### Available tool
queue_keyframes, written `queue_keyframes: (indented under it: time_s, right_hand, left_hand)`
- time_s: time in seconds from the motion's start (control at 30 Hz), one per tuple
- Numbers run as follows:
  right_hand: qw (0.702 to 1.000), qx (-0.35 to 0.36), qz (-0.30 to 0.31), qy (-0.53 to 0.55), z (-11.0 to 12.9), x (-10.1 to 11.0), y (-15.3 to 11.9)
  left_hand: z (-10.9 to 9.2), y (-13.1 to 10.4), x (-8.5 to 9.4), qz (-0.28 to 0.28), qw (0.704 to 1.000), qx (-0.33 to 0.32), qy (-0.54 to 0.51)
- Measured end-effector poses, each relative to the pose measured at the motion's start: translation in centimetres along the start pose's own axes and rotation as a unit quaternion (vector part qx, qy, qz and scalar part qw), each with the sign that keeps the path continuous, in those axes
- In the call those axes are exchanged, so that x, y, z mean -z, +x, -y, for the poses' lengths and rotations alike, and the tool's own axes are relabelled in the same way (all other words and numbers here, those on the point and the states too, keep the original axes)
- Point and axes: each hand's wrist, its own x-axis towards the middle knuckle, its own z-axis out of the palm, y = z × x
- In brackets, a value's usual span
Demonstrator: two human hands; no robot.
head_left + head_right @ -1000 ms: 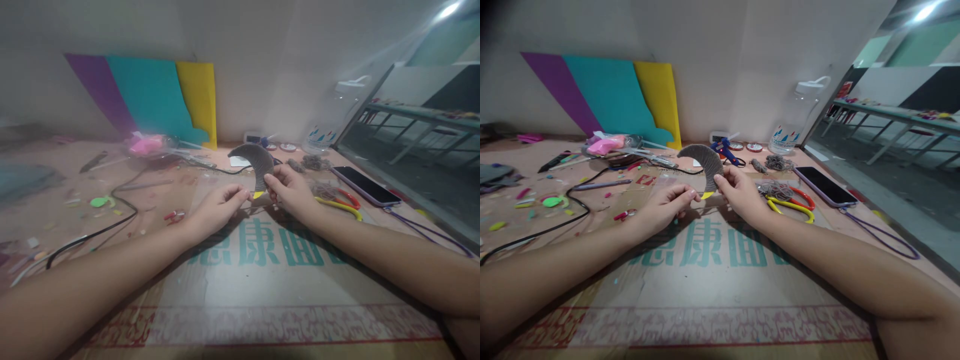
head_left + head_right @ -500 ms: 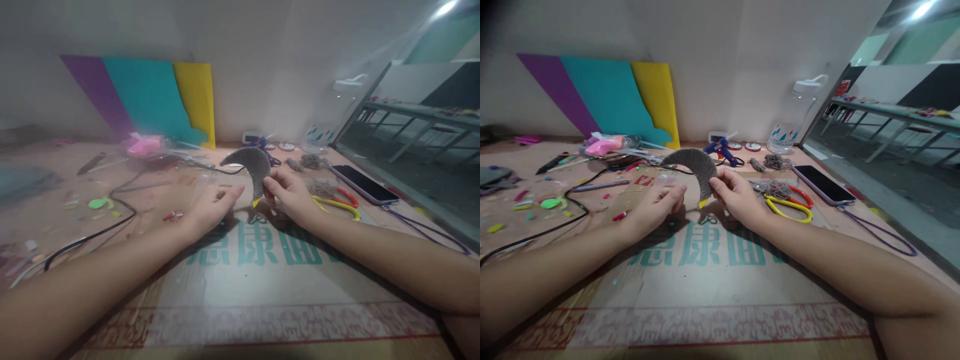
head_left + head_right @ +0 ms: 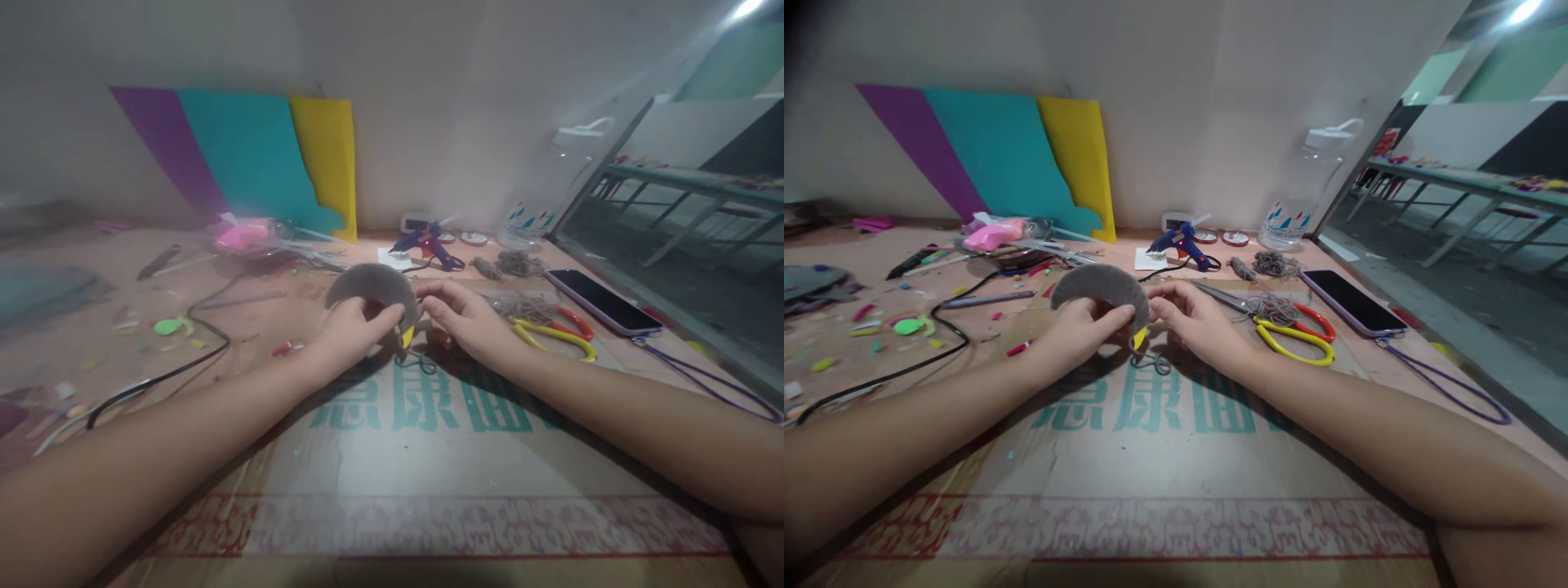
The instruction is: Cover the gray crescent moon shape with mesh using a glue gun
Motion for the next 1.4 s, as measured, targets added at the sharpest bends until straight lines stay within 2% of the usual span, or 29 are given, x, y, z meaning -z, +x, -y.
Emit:
queue_keyframes:
  time_s: [0.1, 0.23, 0.37, 0.5, 0.6, 0.73, 0.8, 0.87, 0.9, 0.97, 1.03, 1.1, 1.2, 1.3, 1.4]
  right_hand:
    - [0.998, -0.052, 0.023, 0.004, 0.0, -0.1, 0.0]
    - [0.989, -0.119, 0.070, -0.043, 0.4, -0.6, -0.3]
    - [0.989, -0.077, 0.105, -0.073, 0.7, -1.1, -0.6]
    - [0.980, -0.073, 0.139, -0.120, 0.9, -1.0, -0.8]
    - [0.972, -0.060, 0.144, -0.177, 1.2, -0.4, -0.6]
    - [0.948, -0.037, 0.156, -0.276, 1.6, 0.9, -0.1]
    - [0.946, 0.003, 0.119, -0.302, 1.5, 1.4, 0.1]
    - [0.966, 0.013, 0.063, -0.252, 1.1, 1.4, 0.2]
    - [0.980, -0.010, 0.050, -0.192, 0.9, 1.2, 0.1]
    - [0.993, -0.088, 0.064, -0.037, 0.4, 0.5, -0.1]
    - [0.982, -0.137, 0.098, 0.086, 0.0, -0.4, -0.5]
    - [0.975, -0.145, 0.122, 0.119, 0.0, -1.1, -0.9]
    - [0.985, -0.114, 0.133, 0.007, 0.7, -1.6, -1.5]
    - [0.980, 0.001, 0.102, -0.169, 1.6, -1.6, -1.8]
    - [0.962, 0.091, 0.065, -0.247, 2.1, -1.3, -1.8]
  left_hand:
    - [0.0, 0.2, 0.1, -0.062, 0.998, 0.007, -0.025]
    - [0.0, 0.2, 0.2, -0.098, 0.994, 0.032, -0.018]
    - [-0.2, 0.2, 0.3, -0.107, 0.993, 0.041, -0.010]
    - [0.2, 0.4, 0.4, -0.140, 0.990, 0.025, -0.024]
    - [0.9, 1.1, 0.5, -0.176, 0.982, 0.017, -0.067]
    - [1.4, 1.7, 0.6, -0.195, 0.972, 0.027, -0.125]
    - [1.0, 1.4, 0.6, -0.192, 0.976, 0.025, -0.102]
    - [0.4, 0.9, 0.6, -0.174, 0.983, 0.020, -0.051]
    - [0.1, 0.6, 0.5, -0.173, 0.984, 0.017, -0.027]
    - [-0.4, 0.0, 0.4, -0.157, 0.987, 0.010, 0.002]
    - [-0.5, -0.5, 0.3, -0.145, 0.989, -0.007, 0.019]
    - [-0.6, -0.8, 0.3, -0.126, 0.991, -0.019, 0.042]
    - [-0.6, -1.0, 0.1, -0.114, 0.989, -0.021, 0.090]
    - [-0.7, -1.0, 0.0, -0.120, 0.983, -0.036, 0.133]
    - [-0.7, -1.0, -0.2, -0.105, 0.981, -0.039, 0.159]
